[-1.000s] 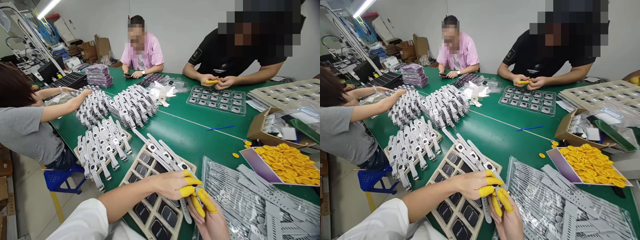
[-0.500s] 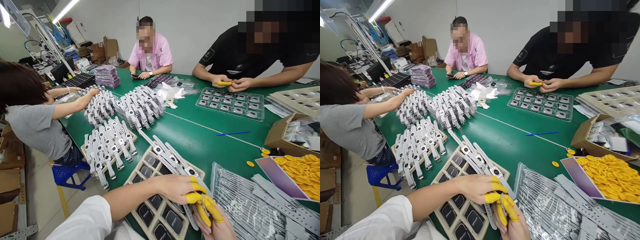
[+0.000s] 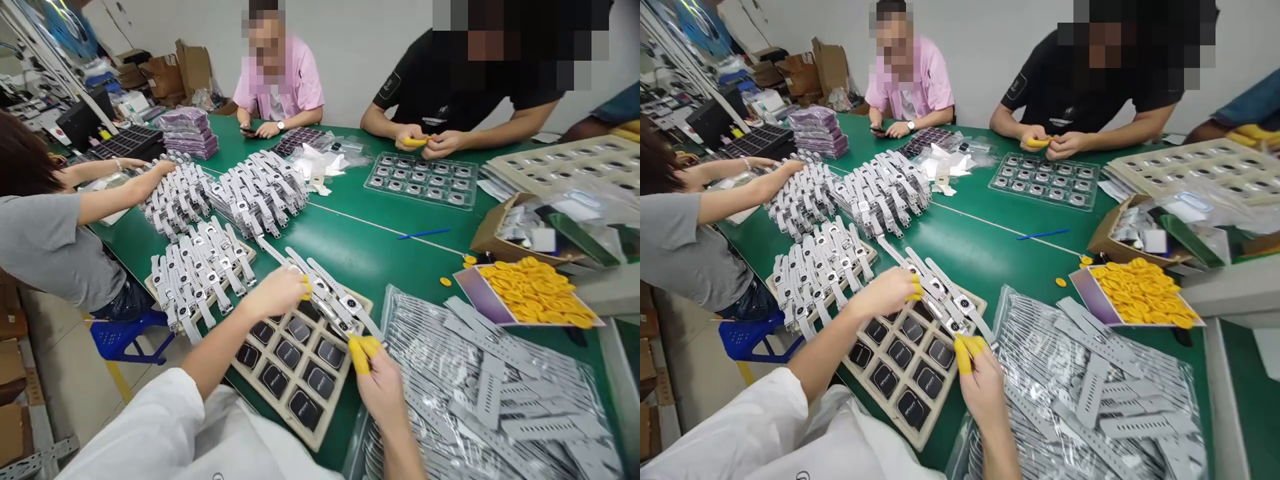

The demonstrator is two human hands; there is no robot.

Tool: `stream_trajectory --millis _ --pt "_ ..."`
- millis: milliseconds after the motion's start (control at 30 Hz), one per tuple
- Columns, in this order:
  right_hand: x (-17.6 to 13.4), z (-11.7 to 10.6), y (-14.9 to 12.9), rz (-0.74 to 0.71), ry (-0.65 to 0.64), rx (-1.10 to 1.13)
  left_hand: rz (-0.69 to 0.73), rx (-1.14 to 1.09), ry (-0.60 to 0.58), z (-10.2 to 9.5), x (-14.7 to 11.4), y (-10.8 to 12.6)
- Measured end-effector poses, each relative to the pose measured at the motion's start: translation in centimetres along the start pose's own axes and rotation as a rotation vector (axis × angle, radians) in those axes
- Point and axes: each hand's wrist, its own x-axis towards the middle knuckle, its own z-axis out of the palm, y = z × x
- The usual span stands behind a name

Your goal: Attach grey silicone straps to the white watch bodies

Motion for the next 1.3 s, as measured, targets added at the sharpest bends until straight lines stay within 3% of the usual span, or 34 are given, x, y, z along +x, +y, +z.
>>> stream_trajectory --millis 100,267,400,500,567,633,733,867,1067,1300 --pt "-0.3 0.9 0.2 -0.167 -0.046 -0.212 -0.034 0.010 -0.102 0.1 -0.8 -1.9" --pt "-0.8 1.8 1.1 -0.230 -0.037 -0.409 0.023 -0.031 -0.138 1.4 -0.4 -3.5" --pt "-0.5 1.7 1.3 -0.274 0.071 -0.483 0.024 0.030 -0.061 2.8 1.0 -3.5" --pt "-0.3 1.4 1.0 -0.272 0.117 -0.542 0.007 0.068 0.086 4.0 0.9 -3.3" --pt "-0.2 0.7 0.7 -0.255 0.143 -0.572 -0.076 0.107 0.210 4.8 0.1 -3.2" --pt "-0.2 -0.7 0.6 -0.233 0.164 -0.607 -0.179 0.127 0.260 5.2 -1.2 -3.1" --pt "0.0 -4.0 1.4 -0.204 0.142 -0.722 -0.214 0.111 0.154 5.3 -3.3 -3.1" --pt "0.2 -7.4 3.8 -0.196 -0.100 -0.809 -0.142 0.161 0.049 4.7 -4.6 -2.8" --pt "0.4 -7.9 5.6 -0.168 -0.150 -0.829 -0.063 0.266 -0.002 3.8 -3.9 -3.2" --pt "1.7 -8.7 6.1 -0.043 -0.173 -0.639 -0.076 0.244 -0.003 4.0 -3.7 -3.7"
